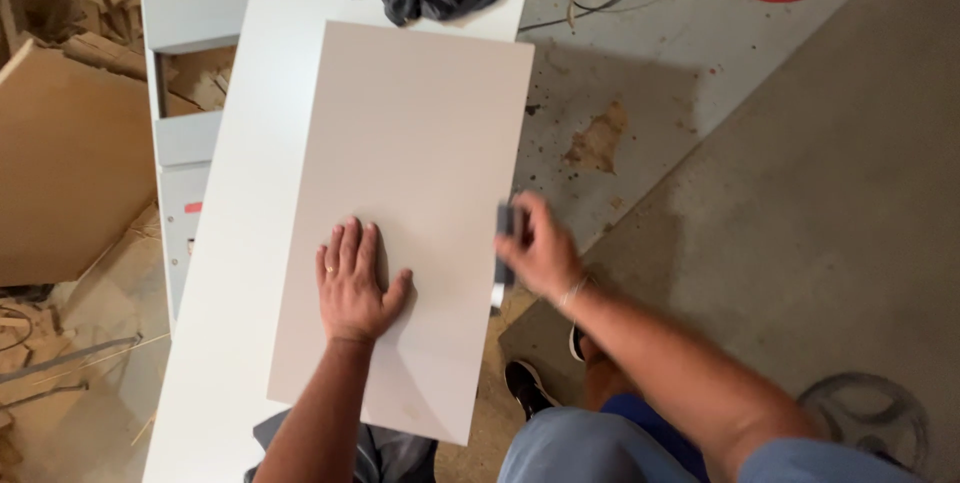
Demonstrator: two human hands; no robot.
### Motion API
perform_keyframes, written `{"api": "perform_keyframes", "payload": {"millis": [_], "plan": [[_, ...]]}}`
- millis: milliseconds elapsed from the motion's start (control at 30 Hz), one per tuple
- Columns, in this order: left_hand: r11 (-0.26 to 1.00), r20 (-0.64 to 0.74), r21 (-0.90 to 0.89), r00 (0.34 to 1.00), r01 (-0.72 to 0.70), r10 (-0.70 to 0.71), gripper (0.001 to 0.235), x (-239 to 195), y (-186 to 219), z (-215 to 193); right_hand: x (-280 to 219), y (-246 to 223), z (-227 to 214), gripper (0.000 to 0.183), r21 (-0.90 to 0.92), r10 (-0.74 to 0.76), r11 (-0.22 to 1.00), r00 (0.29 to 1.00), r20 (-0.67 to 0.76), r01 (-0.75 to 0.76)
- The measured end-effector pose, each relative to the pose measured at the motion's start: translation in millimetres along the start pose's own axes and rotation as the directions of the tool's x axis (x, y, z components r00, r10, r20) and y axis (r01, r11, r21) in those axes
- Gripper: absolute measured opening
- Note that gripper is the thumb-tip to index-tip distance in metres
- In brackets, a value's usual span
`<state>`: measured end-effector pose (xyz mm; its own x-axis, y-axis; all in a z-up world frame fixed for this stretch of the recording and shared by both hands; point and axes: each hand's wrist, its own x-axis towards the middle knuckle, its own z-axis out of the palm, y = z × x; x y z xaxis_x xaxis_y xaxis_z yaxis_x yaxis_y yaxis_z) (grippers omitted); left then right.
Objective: Trimming excess edge banding from a wooden board and smoothing the edges with a sanding block
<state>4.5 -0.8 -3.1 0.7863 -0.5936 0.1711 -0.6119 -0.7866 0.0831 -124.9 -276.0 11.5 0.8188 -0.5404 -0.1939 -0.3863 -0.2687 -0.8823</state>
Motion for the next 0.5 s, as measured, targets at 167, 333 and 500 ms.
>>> {"api": "perform_keyframes", "payload": {"millis": [167,333,500], "plan": [[1.0,-0.045,-0.006,0.999,-0.02,0.02,0.088,-3.2,2.6,-2.1,-149.0,28.4,49.7,0.067,-0.161,-0.243,0.954,0.967,0.074,0.252],[0.99,0.147,-0.088,0.985,0.107,-0.094,0.084,-2.8,11.5,-15.5,-255.9,22.8,65.0,0.046,-0.106,-0.725,0.626,0.627,0.286,0.773],[0.986,0.182,-0.052,0.973,0.157,-0.145,0.082,-2.5,18.8,-25.6,-254.5,33.2,15.8,0.045,-0.161,-0.558,0.727,0.712,0.426,0.667]]}}
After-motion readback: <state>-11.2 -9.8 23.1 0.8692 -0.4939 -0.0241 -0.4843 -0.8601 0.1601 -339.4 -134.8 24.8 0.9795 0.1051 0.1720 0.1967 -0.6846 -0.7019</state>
